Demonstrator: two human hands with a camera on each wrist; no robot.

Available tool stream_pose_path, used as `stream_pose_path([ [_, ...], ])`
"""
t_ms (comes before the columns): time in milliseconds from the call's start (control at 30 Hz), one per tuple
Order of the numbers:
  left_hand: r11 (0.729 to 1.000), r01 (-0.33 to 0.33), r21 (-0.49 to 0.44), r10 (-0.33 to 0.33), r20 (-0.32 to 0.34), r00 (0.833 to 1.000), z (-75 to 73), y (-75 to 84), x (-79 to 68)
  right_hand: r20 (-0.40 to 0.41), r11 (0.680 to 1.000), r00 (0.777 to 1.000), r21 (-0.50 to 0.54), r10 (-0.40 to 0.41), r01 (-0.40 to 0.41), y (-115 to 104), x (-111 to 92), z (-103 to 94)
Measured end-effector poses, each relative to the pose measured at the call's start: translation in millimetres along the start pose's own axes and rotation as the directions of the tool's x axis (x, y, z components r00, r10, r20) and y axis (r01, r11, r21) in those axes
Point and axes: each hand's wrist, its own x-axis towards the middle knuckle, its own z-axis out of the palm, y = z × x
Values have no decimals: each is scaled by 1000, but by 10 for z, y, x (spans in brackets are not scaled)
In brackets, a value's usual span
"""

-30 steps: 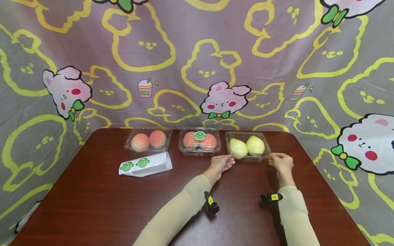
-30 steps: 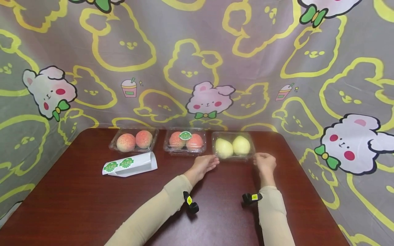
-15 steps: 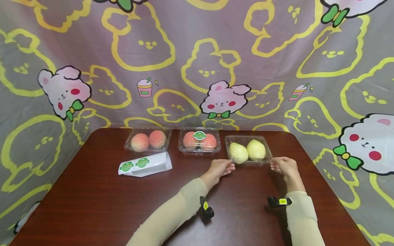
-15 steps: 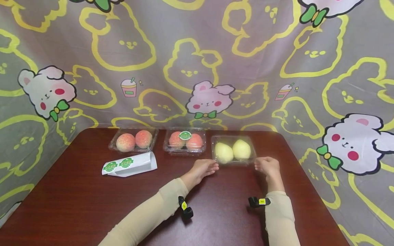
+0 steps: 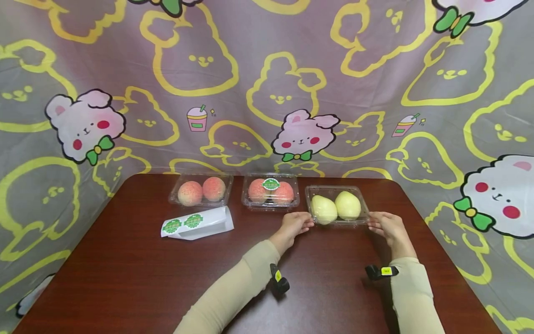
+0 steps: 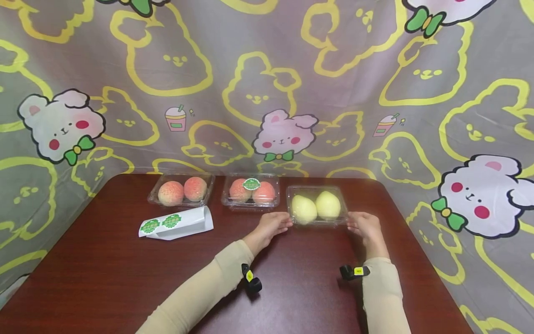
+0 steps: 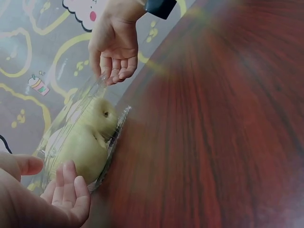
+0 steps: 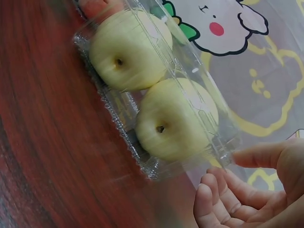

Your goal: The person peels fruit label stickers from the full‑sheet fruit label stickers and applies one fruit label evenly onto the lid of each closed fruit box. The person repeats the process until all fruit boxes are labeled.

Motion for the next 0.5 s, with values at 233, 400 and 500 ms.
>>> stream_pose_path([
  [233,1000,-27,-13,26,-28,999,26,17,14,-24,1000,999,-6,21,-21,8,93,22],
  [400,999,-32,-7,31,-29,999,39,20,25,-52,999,998,21,26,-25,12,126,40],
  [500,1000,-30,-9,30,-28,999,37,3,34,-52,999,998,36,27,-25,17,136,40],
])
